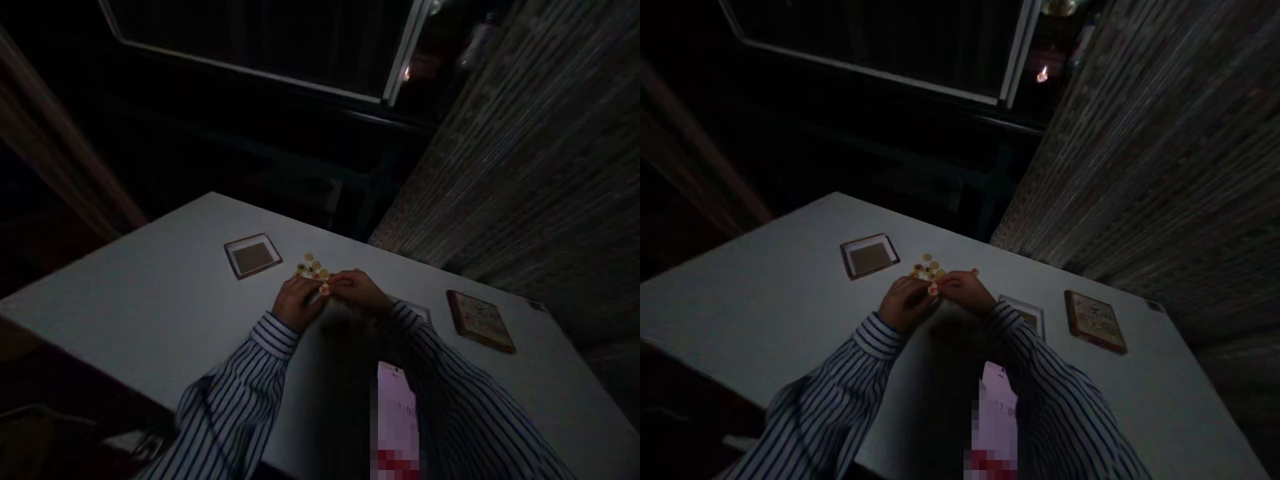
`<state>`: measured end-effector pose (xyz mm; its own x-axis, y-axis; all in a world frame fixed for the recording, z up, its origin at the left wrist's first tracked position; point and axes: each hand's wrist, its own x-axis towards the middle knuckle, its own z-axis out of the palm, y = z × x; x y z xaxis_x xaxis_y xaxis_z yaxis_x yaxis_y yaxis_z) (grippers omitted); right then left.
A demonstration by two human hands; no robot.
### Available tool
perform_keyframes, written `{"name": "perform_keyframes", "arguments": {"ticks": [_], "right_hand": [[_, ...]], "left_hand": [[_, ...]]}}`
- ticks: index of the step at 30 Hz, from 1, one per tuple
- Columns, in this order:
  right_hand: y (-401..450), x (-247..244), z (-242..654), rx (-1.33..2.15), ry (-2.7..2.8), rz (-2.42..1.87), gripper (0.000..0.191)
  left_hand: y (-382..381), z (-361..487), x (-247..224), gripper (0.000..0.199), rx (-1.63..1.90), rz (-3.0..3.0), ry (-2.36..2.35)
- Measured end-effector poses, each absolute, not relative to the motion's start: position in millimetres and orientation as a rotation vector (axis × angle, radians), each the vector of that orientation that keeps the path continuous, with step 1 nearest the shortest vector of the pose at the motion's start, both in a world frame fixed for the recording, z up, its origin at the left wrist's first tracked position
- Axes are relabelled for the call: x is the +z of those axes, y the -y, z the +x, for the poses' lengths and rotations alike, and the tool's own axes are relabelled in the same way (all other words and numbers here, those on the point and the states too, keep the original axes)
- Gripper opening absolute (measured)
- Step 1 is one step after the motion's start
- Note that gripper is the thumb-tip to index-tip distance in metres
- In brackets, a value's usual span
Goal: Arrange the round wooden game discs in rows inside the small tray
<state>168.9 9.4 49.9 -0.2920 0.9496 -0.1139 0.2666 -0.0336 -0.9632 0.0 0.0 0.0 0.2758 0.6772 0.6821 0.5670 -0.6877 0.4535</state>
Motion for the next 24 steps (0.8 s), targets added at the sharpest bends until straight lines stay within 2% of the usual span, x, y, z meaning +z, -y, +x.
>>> {"name": "perform_keyframes", "arguments": {"ticks": [12, 24], "right_hand": [[-13.5, 78.0, 188.4, 1.379, 1.62, -1.315, 0.022], [-10.6, 61.9, 188.4, 1.291, 1.789, -1.376, 0.025]], "left_hand": [[1.0, -2.5, 0.6, 0.019, 1.44, 2.369, -1.207], [-3.2, -19.2, 3.9, 0.018, 1.568, 2.017, -1.594]]}}
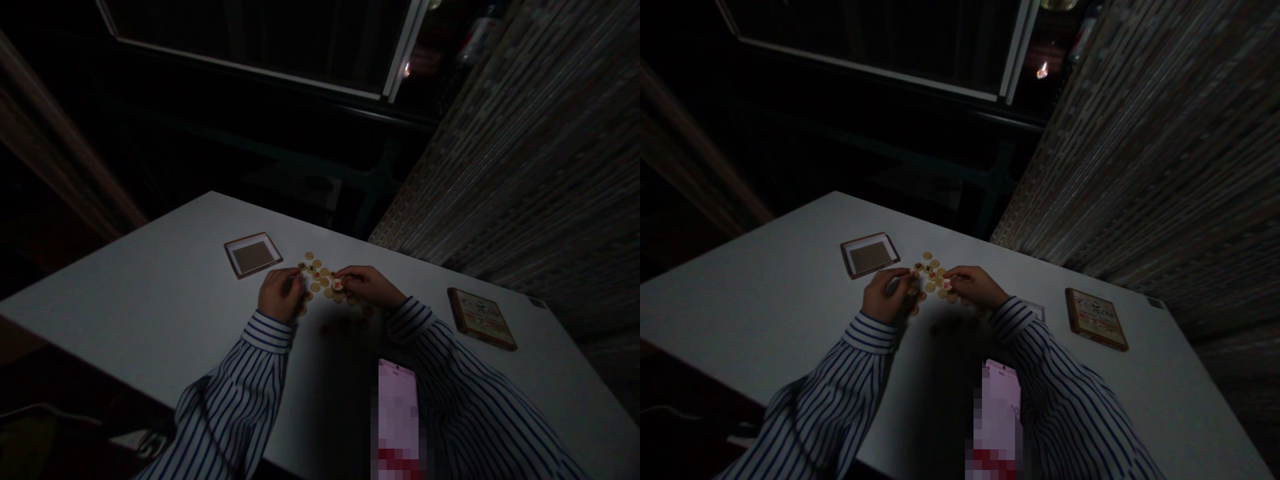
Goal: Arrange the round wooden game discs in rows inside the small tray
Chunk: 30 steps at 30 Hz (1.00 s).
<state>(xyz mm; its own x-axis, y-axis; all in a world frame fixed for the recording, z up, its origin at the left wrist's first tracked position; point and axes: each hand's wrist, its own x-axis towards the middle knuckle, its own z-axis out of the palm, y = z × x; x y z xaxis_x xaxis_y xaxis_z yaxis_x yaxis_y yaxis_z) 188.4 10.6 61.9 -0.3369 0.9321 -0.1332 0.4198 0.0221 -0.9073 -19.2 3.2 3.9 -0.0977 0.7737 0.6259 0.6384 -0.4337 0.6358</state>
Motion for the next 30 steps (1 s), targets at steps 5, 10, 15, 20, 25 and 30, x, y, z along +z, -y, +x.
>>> {"name": "perform_keyframes", "arguments": {"ticks": [5, 10, 15, 20, 25, 30], "right_hand": [[-10.6, 49.7, 190.6, 1.13, 1.947, -1.408, 0.027], [-8.1, 32.6, 188.8, 0.95, 2.13, -1.429, 0.025], [1.3, 33.0, 178.9, 0.821, 2.288, -1.441, 0.021], [6.9, 31.1, 172.6, 0.785, 2.392, -1.379, 0.018], [8.5, 24.1, 170.3, 0.747, 2.444, -1.335, 0.023], [9.3, 18.5, 170.1, 0.66, 2.511, -1.38, 0.026]], "left_hand": [[-3.3, -22.8, 5.1, 0.021, 1.577, 1.884, -1.66], [-6.6, -24.4, -1.4, 0.022, 1.583, 1.823, -1.671], [-8.3, -25.4, -4.7, 0.022, 1.553, 1.814, -1.701], [-7.3, -23.2, -2.8, 0.022, 1.504, 1.816, -1.708], [-6.5, -20.5, -1.6, 0.021, 1.467, 1.871, -1.684], [-6.5, -19.9, -3.5, 0.021, 1.475, 1.897, -1.678]]}}
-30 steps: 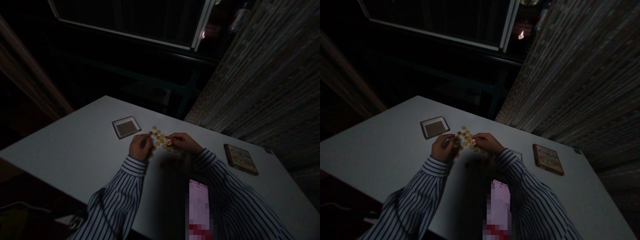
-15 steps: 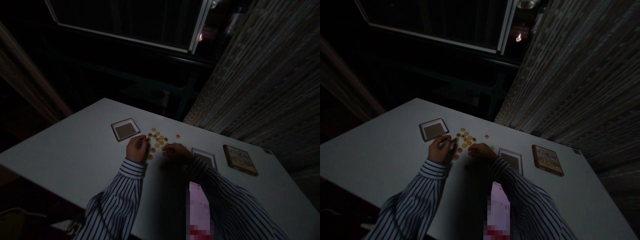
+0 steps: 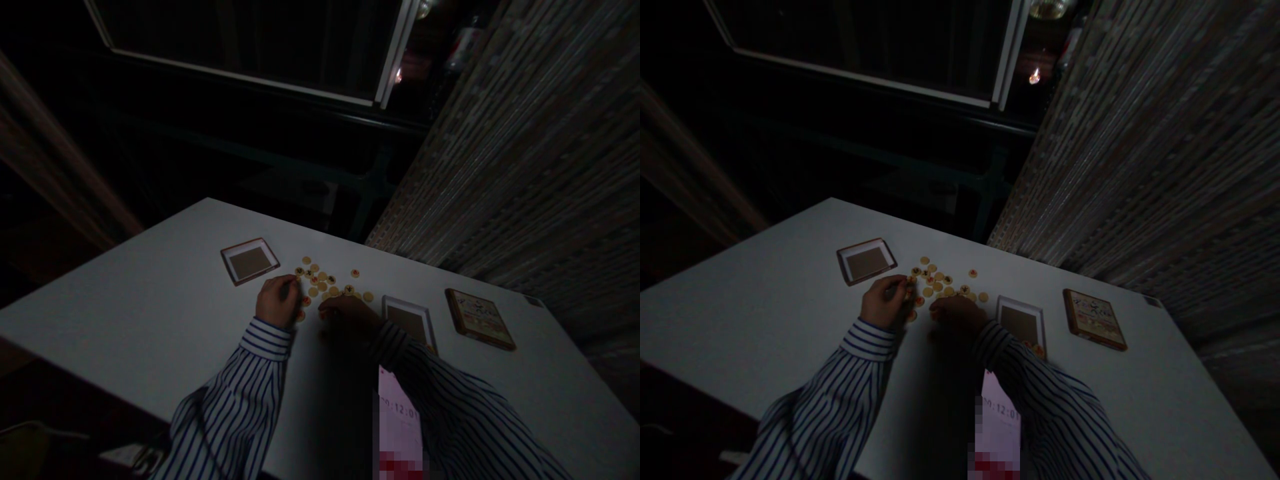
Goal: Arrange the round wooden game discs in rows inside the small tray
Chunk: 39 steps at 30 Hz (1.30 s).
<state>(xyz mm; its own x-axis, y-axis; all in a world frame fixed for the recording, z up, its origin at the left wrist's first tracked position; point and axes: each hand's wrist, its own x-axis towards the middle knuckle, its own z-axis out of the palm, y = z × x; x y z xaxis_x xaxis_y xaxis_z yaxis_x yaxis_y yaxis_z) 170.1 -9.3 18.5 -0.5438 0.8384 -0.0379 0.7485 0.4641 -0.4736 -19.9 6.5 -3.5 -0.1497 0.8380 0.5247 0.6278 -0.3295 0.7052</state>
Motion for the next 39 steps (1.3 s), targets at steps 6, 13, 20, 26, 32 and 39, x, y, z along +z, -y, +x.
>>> {"name": "perform_keyframes", "arguments": {"ticks": [6, 13, 20, 26, 32, 39], "right_hand": [[10.5, 18.3, 169.3, 0.507, 2.591, -1.412, 0.028], [14.6, 36.9, 161.9, 0.342, 2.733, -1.5, 0.027], [15.4, 40.9, 160.6, 0.23, 2.811, -1.54, 0.028], [14.5, 39.8, 160.9, 0.223, 2.841, -1.528, 0.029], [14.7, 35.4, 161.8, 0.134, 2.85, -1.553, 0.03], [14.9, 35.2, 161.4, 0.07, 2.898, -1.562, 0.033]], "left_hand": [[-6.9, -20.5, -4.7, 0.023, 1.437, 1.923, -1.684], [-6.4, -18.5, -5.8, 0.022, 1.415, 1.95, -1.676], [-6.2, -18.3, -6.3, 0.021, 1.417, 1.989, -1.647], [-6.4, -16.9, -7.5, 0.02, 1.412, 1.984, -1.651], [-7.4, -17.3, -10.0, 0.018, 1.408, 2.023, -1.655], [-6.9, -17.4, -8.7, 0.019, 1.382, 2.051, -1.653]]}}
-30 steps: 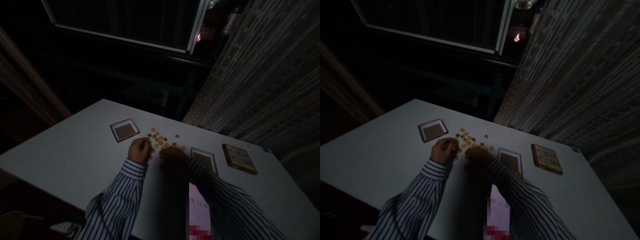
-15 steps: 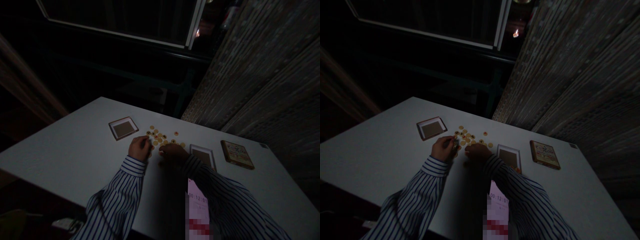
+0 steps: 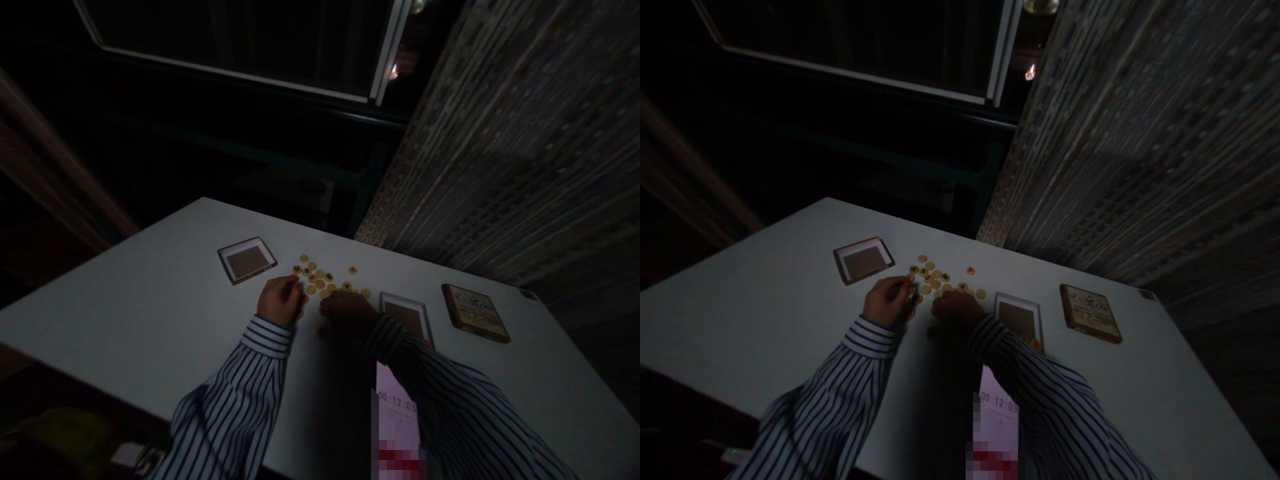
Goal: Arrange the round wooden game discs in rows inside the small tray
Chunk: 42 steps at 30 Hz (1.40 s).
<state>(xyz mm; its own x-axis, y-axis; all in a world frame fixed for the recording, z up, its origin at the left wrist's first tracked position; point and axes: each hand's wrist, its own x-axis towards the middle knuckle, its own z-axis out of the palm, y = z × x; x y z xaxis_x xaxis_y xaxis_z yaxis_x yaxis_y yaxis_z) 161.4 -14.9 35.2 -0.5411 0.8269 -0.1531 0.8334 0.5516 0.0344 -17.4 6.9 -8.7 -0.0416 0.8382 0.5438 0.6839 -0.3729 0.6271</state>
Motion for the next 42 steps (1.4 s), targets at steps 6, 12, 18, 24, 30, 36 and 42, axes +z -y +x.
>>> {"name": "perform_keyframes", "arguments": {"ticks": [6, 12, 18, 24, 30, 36, 42], "right_hand": [[14.7, 32.3, 162.2, -0.074, -2.629, 1.423, 0.032], [14.9, 36.1, 169.6, -0.148, -2.688, 1.474, 0.032], [14.6, 50.2, 192.0, -0.235, -2.738, 1.697, 0.032], [14.7, 55.8, 208.0, -0.282, -2.816, 1.904, 0.033], [14.2, 59.6, 214.4, -0.259, -2.913, 1.957, 0.032], [15.7, 69.4, 221.4, -0.206, -2.935, 1.958, 0.032], [16.5, 73.6, 229.0, -0.126, -2.916, 1.998, 0.031]], "left_hand": [[-7.7, -16.7, -10.3, 0.019, 1.421, 2.051, -1.643], [-7.7, -16.1, -11.5, 0.019, 1.409, 2.061, -1.621], [-7.6, -14.1, -14.5, 0.02, 1.397, 2.093, -1.593], [-8.4, -11.5, -17.3, 0.019, 1.361, 2.144, -1.576], [-6.3, -8.1, -17.2, 0.023, 1.269, 2.128, -1.605], [-7.4, 7.1, 4.3, 0.024, 1.019, 2.238, -1.549], [-11.4, 30.2, 13.2, 0.025, 0.734, 2.452, -1.481]]}}
